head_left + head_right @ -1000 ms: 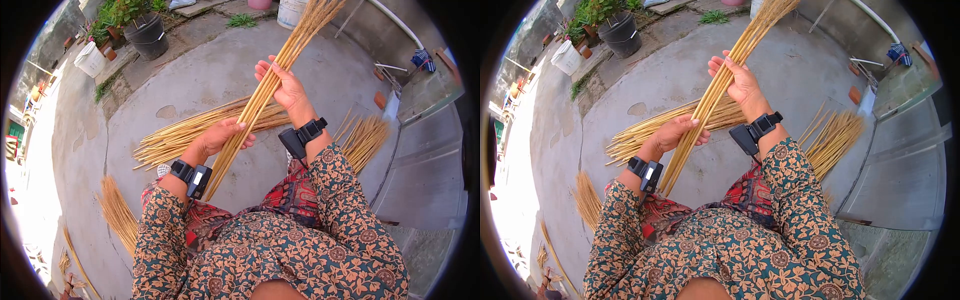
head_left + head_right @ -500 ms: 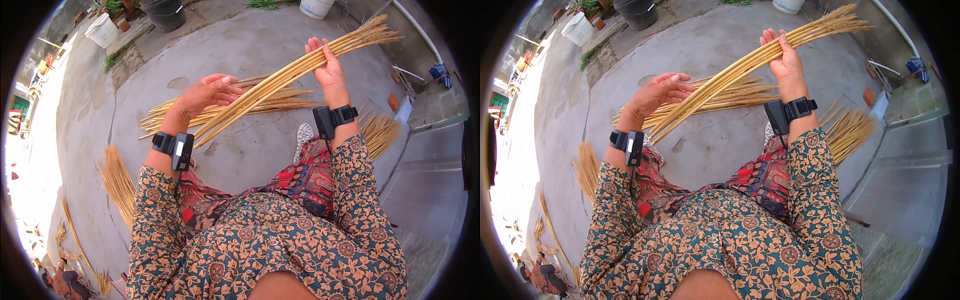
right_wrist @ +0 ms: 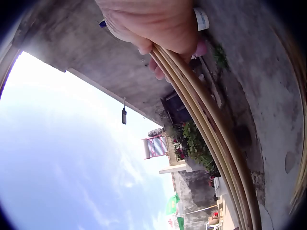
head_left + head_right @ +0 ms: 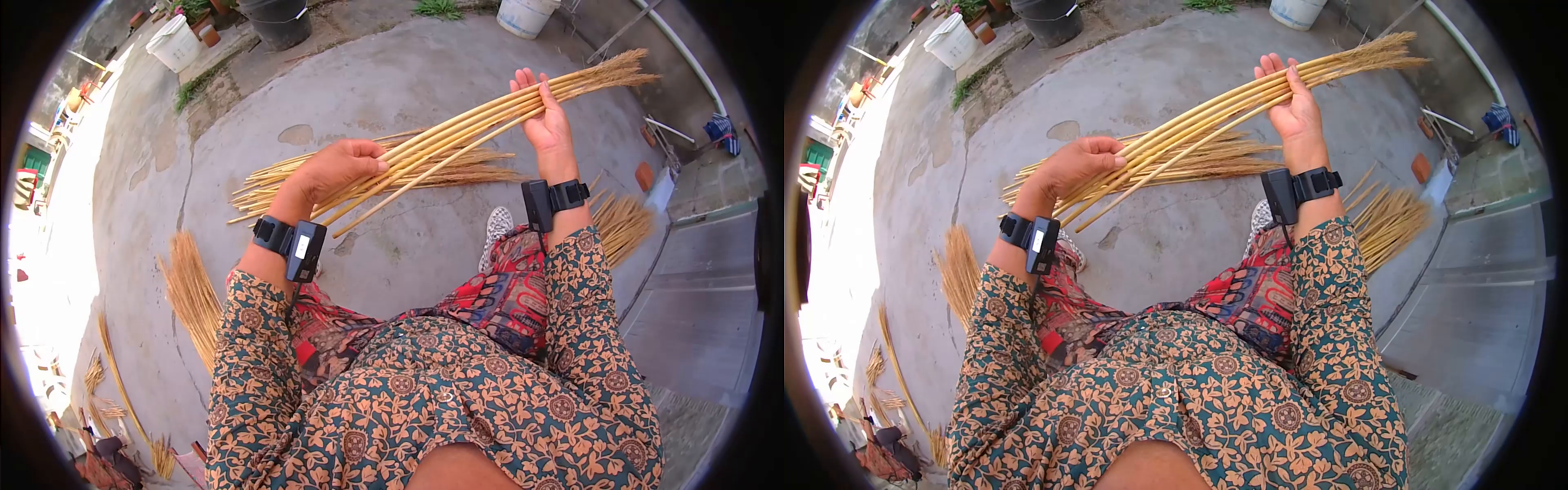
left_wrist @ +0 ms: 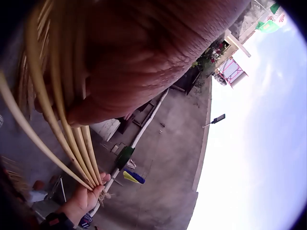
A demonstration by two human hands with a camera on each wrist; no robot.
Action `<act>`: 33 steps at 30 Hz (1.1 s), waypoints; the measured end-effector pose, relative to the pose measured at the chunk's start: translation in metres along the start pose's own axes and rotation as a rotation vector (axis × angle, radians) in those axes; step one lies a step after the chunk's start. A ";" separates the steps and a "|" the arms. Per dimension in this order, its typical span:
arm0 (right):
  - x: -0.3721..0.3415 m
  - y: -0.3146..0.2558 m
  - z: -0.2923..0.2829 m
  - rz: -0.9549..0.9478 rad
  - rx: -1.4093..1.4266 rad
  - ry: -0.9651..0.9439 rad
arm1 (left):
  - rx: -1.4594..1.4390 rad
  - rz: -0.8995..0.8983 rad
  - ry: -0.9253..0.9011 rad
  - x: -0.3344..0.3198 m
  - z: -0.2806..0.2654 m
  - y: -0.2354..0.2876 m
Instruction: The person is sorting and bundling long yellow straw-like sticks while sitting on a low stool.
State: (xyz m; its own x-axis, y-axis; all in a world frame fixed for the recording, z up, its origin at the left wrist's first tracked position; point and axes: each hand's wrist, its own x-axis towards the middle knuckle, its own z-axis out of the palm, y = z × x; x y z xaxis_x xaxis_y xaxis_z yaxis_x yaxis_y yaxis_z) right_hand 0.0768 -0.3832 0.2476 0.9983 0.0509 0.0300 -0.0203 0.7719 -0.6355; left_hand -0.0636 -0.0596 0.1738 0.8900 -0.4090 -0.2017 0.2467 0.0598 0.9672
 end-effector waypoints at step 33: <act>0.012 -0.031 -0.036 -0.166 0.022 0.118 | -0.723 0.219 0.431 0.000 -0.001 -0.015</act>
State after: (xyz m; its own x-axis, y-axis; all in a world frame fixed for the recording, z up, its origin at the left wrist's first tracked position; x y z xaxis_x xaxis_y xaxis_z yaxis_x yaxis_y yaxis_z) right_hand 0.0909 -0.4291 0.2399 0.9875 -0.1519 0.0414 0.1452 0.7772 -0.6123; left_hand -0.0675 -0.0599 0.1589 0.9775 0.0508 -0.2049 0.1063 0.7202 0.6856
